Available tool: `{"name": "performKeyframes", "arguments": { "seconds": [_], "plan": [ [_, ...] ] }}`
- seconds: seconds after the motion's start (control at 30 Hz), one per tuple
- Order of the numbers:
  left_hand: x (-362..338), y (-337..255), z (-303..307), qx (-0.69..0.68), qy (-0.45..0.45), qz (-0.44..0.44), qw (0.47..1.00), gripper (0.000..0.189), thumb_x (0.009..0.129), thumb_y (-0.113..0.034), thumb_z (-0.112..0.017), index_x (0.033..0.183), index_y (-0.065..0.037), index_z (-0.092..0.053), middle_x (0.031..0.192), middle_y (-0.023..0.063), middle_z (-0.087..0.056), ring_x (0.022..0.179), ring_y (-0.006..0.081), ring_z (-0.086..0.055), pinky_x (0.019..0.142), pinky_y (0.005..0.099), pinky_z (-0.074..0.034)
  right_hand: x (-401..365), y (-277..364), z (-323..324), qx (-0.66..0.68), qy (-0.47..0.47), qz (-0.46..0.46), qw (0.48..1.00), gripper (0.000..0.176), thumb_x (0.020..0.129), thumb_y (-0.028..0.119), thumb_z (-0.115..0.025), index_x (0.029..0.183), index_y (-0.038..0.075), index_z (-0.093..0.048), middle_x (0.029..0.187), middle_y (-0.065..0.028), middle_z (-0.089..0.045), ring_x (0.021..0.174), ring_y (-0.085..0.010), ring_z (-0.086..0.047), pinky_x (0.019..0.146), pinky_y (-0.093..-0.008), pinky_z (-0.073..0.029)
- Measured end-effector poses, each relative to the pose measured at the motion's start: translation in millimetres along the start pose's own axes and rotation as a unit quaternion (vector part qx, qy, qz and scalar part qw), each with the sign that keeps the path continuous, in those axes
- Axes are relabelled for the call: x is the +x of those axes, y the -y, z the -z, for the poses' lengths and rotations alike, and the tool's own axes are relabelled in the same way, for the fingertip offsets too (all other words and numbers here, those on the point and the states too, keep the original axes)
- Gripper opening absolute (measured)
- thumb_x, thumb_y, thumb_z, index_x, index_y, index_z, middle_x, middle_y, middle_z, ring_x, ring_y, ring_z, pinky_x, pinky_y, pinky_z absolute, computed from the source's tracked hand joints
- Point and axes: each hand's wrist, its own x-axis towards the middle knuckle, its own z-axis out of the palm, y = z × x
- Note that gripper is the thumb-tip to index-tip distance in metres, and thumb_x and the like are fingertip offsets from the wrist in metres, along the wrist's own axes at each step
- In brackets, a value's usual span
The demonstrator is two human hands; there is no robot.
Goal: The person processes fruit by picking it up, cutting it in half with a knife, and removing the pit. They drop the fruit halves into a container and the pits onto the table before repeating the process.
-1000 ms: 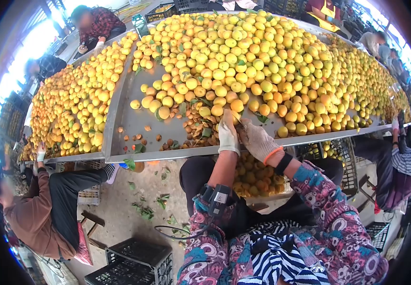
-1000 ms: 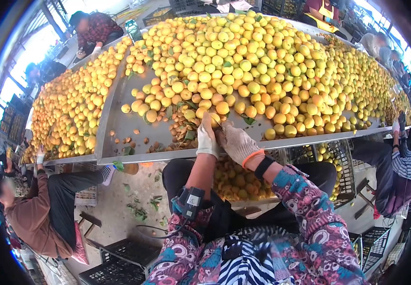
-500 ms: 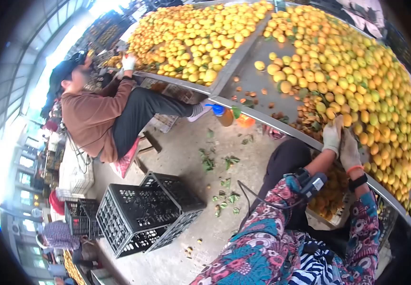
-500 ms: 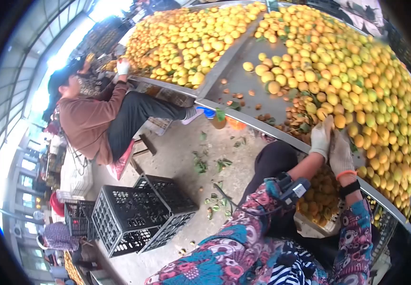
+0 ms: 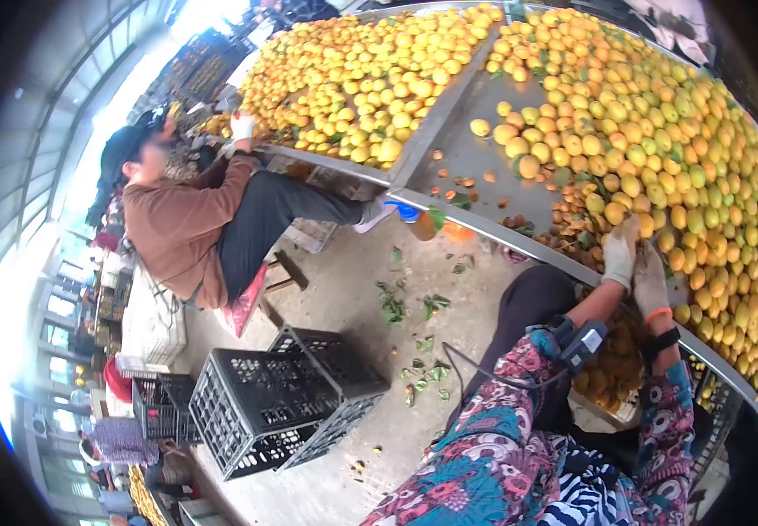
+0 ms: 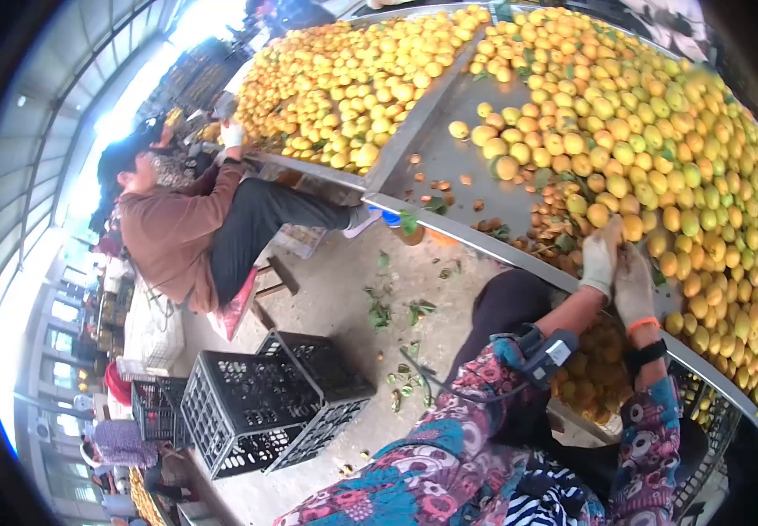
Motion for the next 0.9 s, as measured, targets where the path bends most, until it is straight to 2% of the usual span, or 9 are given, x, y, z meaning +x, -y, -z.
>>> {"name": "performKeyframes", "arguments": {
  "seconds": [0.07,0.1,0.2,0.23,0.3,0.37,0.4,0.53,0.9],
  "plan": [
    [-2.0,-24.0,10.4,0.322,-0.018,-0.376,0.869,0.026,0.095,-0.016,-0.046,0.096,0.003,-0.064,0.09,0.0163,-0.068,0.083,0.0291,-0.065,0.075,0.0373,-0.051,-4.6,41.8,6.3,-0.06,0.004,0.002,0.998,0.036,0.098,0.024,-0.041,0.117,-0.004,-0.055,0.113,-0.0247,-0.06,0.103,-0.0389,-0.057,0.089,-0.043,-0.045],
    [-9.6,-37.3,13.4,0.374,0.022,-0.249,0.893,0.03,0.095,-0.019,-0.042,0.094,0.002,-0.063,0.084,0.0204,-0.065,0.077,0.0352,-0.063,0.07,0.0418,-0.051,-8.8,56.3,9.7,-0.089,0.006,0.035,0.995,0.036,0.097,0.025,-0.041,0.116,-0.002,-0.056,0.111,-0.024,-0.061,0.102,-0.0389,-0.057,0.089,-0.0436,-0.044],
    [-14.5,-55.9,16.2,0.361,0.034,-0.292,0.885,0.034,0.097,-0.026,-0.04,0.09,-0.001,-0.062,0.083,0.0165,-0.064,0.075,0.0318,-0.061,0.068,0.041,-0.048,-16.6,39.9,5.3,-0.184,0.014,0.04,0.982,0.034,0.096,0.018,-0.041,0.122,-0.001,-0.051,0.122,-0.0182,-0.055,0.113,-0.0313,-0.051,0.1,-0.0386,-0.038],
    [-17.9,-90.8,15.0,0.338,0.102,-0.13,0.927,0.035,0.096,-0.027,-0.04,0.092,0.0,-0.062,0.086,0.0158,-0.064,0.078,0.0316,-0.061,0.071,0.0397,-0.049,-16.2,24.7,2.2,-0.189,0.048,0.023,0.98,0.035,0.096,0.013,-0.041,0.127,-0.002,-0.046,0.129,-0.0159,-0.05,0.119,-0.0273,-0.047,0.105,-0.0357,-0.034],
    [-18.5,-77.6,13.7,0.288,0.064,-0.238,0.925,0.034,0.095,-0.026,-0.045,0.1,0.001,-0.064,0.097,0.0164,-0.066,0.087,0.0258,-0.062,0.081,0.0366,-0.048,-17.9,61.8,9.9,-0.097,-0.035,-0.01,0.995,0.03,0.093,0.018,-0.049,0.115,-0.003,-0.053,0.11,-0.0264,-0.058,0.105,-0.0412,-0.054,0.09,-0.0426,-0.044],
    [-25.9,-105.0,5.4,0.162,0.09,-0.138,0.973,0.027,0.092,-0.018,-0.044,0.094,0.002,-0.063,0.092,0.0176,-0.065,0.089,0.0296,-0.062,0.083,0.0363,-0.048,-9.6,48.5,2.3,0.026,-0.038,-0.082,0.996,0.027,0.094,0.022,-0.049,0.104,-0.002,-0.055,0.1,-0.029,-0.058,0.096,-0.0459,-0.055,0.082,-0.0475,-0.044],
    [-22.9,-89.3,3.9,0.055,0.041,-0.044,0.997,0.031,0.095,-0.021,-0.043,0.097,0.004,-0.062,0.094,0.0169,-0.065,0.087,0.0261,-0.061,0.082,0.0352,-0.047,-8.2,42.0,1.8,0.02,-0.005,-0.083,0.996,0.032,0.097,0.019,-0.048,0.119,-0.004,-0.054,0.107,-0.0208,-0.063,0.097,-0.0228,-0.061,0.085,-0.0326,-0.047],
    [-14.6,-66.9,17.4,-0.103,0.072,0.137,0.983,0.037,0.096,-0.023,-0.043,0.099,0.009,-0.06,0.097,0.0156,-0.064,0.09,0.0222,-0.058,0.083,0.0342,-0.045,-12.1,60.1,13.5,0.055,0.015,-0.088,0.995,0.033,0.097,0.019,-0.048,0.12,-0.004,-0.052,0.107,-0.0188,-0.061,0.096,-0.0231,-0.058,0.086,-0.0334,-0.045],
    [-28.5,-87.5,8.1,-0.125,0.129,0.124,0.976,0.03,0.095,-0.021,-0.041,0.09,0.004,-0.056,0.089,0.0126,-0.058,0.078,0.0213,-0.057,0.076,0.0359,-0.047,-21.3,54.1,7.8,0.206,-0.048,-0.109,0.971,0.026,0.094,0.022,-0.054,0.106,-0.001,-0.056,0.091,-0.0162,-0.059,0.088,-0.0296,-0.059,0.081,-0.0361,-0.046]
  ]
}}
